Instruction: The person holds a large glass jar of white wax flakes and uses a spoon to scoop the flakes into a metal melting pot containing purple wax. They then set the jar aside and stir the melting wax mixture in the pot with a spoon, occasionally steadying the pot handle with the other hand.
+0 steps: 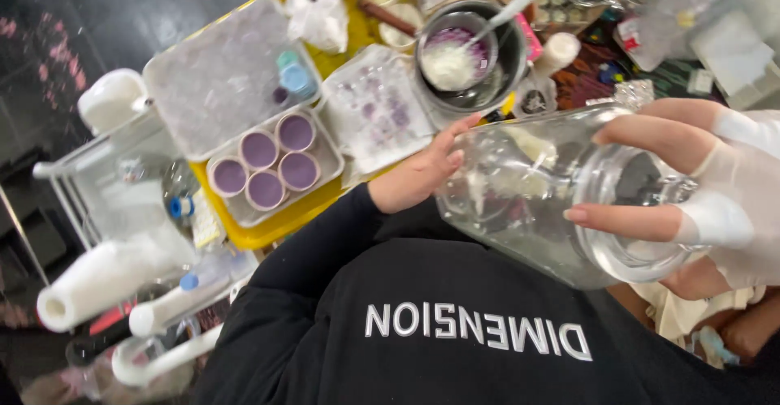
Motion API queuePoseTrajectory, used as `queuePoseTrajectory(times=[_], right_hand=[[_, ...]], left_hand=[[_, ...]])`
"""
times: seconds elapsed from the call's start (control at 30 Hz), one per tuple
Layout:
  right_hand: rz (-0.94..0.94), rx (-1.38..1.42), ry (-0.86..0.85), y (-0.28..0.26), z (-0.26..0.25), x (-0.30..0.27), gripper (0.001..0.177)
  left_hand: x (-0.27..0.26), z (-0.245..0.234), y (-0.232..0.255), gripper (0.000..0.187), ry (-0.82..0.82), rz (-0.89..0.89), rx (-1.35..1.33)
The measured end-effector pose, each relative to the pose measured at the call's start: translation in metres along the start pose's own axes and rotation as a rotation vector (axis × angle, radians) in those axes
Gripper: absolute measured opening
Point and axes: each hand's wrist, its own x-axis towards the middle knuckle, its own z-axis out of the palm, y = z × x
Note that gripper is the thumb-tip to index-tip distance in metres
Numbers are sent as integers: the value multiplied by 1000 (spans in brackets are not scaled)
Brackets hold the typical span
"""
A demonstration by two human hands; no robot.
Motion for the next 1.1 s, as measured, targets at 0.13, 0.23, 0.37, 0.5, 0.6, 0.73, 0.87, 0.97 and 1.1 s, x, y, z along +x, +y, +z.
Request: queuePoseTrajectory(times=[0.13,0.23,0.37,0.5,0.6,0.73,0.87,0.97,1.1], right_hand=[[175,-119,-69,15,18,-63,107],[321,-303,-86,48,41,-118,107],[483,-441,-417,88,28,-116,111],[558,-400,-403,149,42,-132,98],[666,-255,-372,215,84,-150,102],[726,-171,-302,287,166,-173,98],[855,-65,-165,342,254,-175,102],[951,-34,-114,370,307,-165,102],[1130,-11,-38,409,384,-157,105]], left_hand=[[47,18,-12,79,51,-335,67],[72,3,-83,73,40,-593,114],[102,-1,-120,56,19,-357,397],[138,-2,-135,52,127,-336,300],[153,-3,-160,49,233,-300,267],[159,1,-185,47,257,-295,295],[147,-6,-226,48,338,-385,279],[140,-17,-242,50,340,-414,227],[131,-35,-275,51,331,-382,271]])
